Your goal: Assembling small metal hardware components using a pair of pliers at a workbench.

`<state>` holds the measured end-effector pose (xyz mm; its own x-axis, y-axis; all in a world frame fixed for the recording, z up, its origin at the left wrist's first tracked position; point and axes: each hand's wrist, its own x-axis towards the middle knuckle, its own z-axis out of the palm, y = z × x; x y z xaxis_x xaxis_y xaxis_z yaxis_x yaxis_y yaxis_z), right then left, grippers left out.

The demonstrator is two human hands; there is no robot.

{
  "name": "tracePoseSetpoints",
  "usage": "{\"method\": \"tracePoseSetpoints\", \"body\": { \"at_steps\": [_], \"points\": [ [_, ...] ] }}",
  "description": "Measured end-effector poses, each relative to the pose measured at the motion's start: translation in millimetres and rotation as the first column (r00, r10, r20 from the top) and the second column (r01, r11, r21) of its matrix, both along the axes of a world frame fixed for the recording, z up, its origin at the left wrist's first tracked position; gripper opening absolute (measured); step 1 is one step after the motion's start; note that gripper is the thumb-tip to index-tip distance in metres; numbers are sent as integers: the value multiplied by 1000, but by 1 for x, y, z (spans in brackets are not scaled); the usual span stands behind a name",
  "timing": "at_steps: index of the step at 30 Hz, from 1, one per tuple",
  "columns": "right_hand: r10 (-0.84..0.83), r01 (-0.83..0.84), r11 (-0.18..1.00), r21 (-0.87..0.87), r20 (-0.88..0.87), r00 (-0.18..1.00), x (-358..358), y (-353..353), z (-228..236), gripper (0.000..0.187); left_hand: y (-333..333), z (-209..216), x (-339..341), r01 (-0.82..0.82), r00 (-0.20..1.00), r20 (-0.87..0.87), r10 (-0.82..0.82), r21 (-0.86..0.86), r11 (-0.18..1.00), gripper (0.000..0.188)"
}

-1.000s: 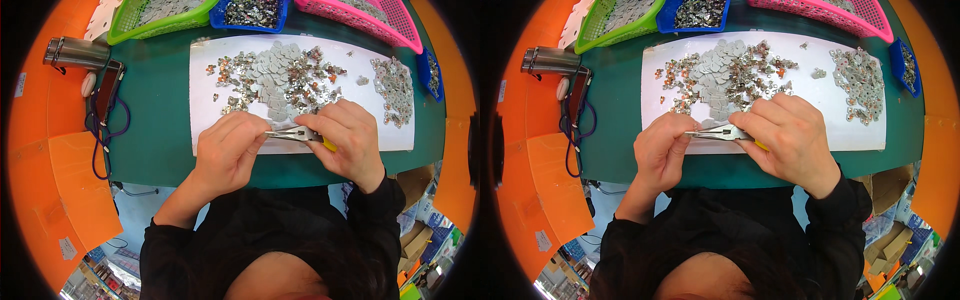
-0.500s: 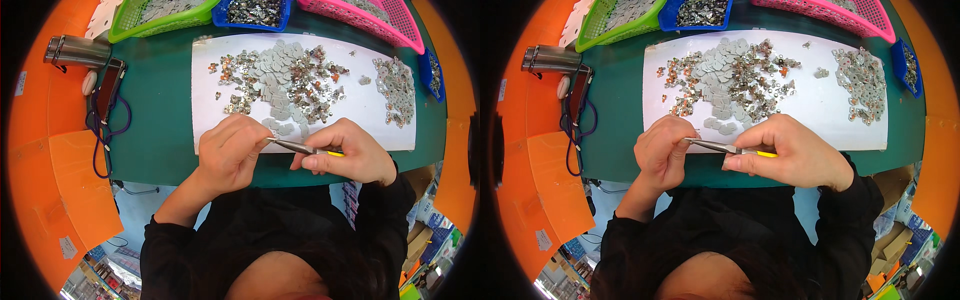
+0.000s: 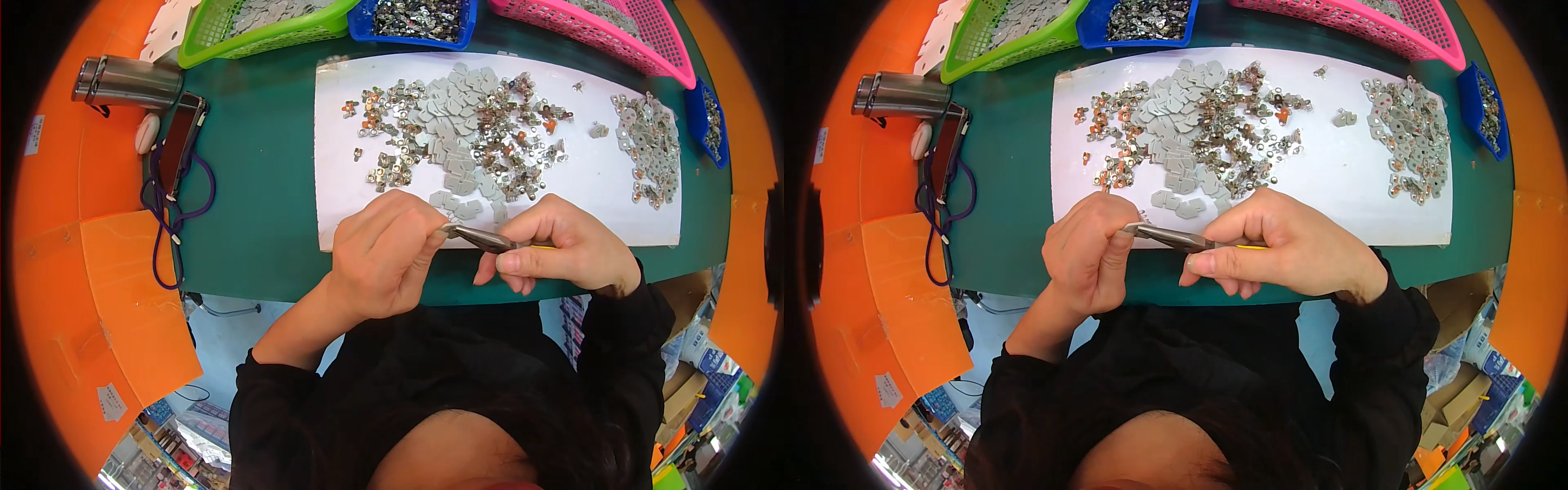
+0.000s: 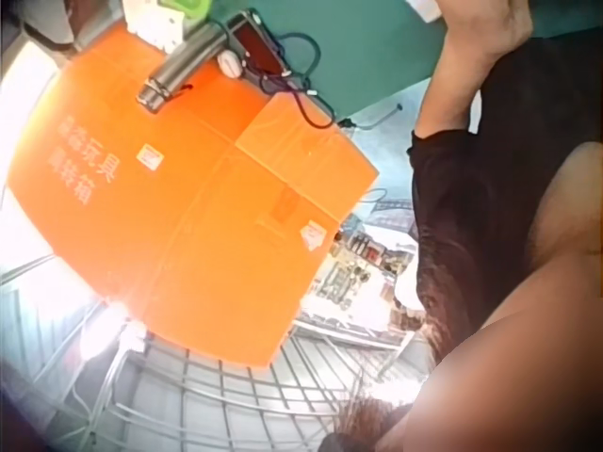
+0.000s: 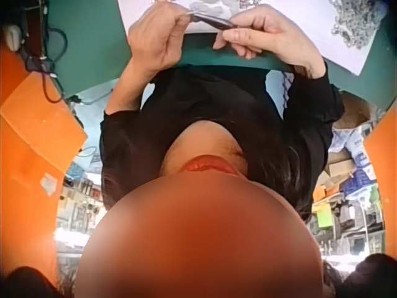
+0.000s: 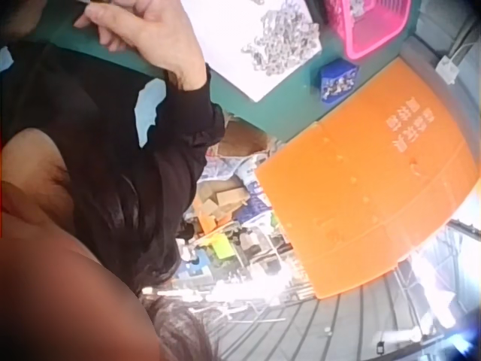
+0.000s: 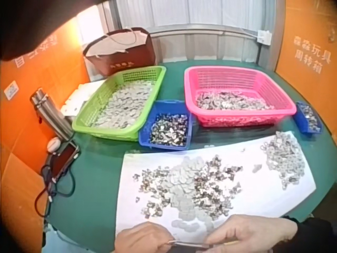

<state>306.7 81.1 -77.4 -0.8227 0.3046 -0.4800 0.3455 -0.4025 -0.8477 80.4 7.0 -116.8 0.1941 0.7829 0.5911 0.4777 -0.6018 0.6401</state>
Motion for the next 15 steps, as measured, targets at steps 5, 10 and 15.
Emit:
{"method": "tracePoseSetpoints", "body": {
  "at_steps": [5,10,15],
  "points": [
    [35,-37,996,-82,-20,999,-2,1,3,29,-1,1,0,12,1000,26,-13,8,1000,11],
    [59,-60,997,-53,-21,998,-3,-3,4,27,-4,-2,4,2,996,94,-6,43,999,11],
    [-80,48,851,523,39,996,-8,-26,-4,17,-14,-5,8,-114,984,124,126,-101,988,9]
  ]
}}
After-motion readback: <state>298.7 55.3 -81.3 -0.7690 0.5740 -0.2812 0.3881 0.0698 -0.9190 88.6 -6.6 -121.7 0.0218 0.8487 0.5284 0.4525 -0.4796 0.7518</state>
